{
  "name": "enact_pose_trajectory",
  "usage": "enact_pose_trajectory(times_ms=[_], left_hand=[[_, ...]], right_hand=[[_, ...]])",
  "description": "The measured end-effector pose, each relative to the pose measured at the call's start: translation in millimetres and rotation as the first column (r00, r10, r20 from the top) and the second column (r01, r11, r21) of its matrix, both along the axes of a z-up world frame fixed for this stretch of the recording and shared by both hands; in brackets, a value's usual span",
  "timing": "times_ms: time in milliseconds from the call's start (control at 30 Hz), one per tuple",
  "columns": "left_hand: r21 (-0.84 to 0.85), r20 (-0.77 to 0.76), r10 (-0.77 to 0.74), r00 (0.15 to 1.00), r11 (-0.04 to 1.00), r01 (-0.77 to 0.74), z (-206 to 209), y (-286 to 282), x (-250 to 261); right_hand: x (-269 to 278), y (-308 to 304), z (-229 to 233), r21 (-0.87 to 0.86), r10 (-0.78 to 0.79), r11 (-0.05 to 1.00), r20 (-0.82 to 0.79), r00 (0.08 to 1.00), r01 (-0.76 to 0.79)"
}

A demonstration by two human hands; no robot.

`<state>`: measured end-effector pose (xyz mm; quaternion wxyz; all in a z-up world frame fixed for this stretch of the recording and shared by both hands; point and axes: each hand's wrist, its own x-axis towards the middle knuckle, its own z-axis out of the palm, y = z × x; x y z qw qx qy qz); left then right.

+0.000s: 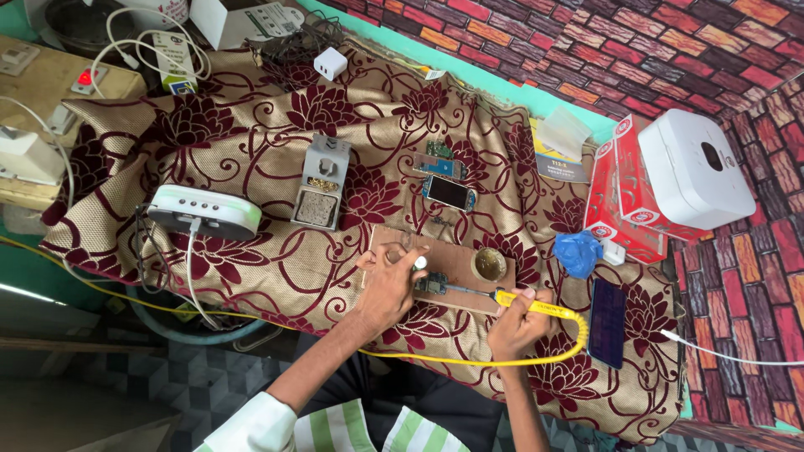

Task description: The person uses a soldering iron and solder wire to attach components to a small circuit board. They repeatedly apply heat and solder to specific points on the board while holding it steady with the other hand.

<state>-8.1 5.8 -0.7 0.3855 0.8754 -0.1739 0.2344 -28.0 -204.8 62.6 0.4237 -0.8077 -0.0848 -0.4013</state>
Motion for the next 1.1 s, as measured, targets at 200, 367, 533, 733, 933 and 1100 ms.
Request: enact_pose_trajectory(times_ms=[200,367,533,733,933,1100], left_hand=[[-0.017,-0.016,0.011,1.0,1.0,-0.011,5.1,2.1,-1.2],[-0.013,0.019,0.008,1.0,1.0,-0.008,6.2,2.5,0.3],[0.016,0.018,0.011,1.0,1.0,-0.011,3.3,2.3,-0.2],[0.012,0.035,0.027,0.999,1.0,-0.028,-1.2,-0.5,1.9],[-0.057,0.06,0.017,0.998,0.998,-0.014,0.6,1.3,1.1],[-0.064,-0.084,-0.039,0.996,0.997,0.034,1.8,1.1,1.7]], right_hand=[[4.5,5.4,28.0,-0.096,0.115,0.988,-0.076,0.99,-0.122],[11.3,12.2,44.0,-0.155,0.096,0.981,-0.146,0.985,-0.118],[16.1,10.9,51.6,-0.194,0.122,0.967,-0.227,0.966,-0.167],[17.0,6.0,55.9,-0.075,0.149,0.977,-0.43,0.89,-0.2],[13.5,1.7,58.2,-0.208,0.127,0.95,-0.417,0.9,-0.231],[20.4,5.3,52.6,-0.369,0.138,0.908,-0.189,0.972,-0.2]])
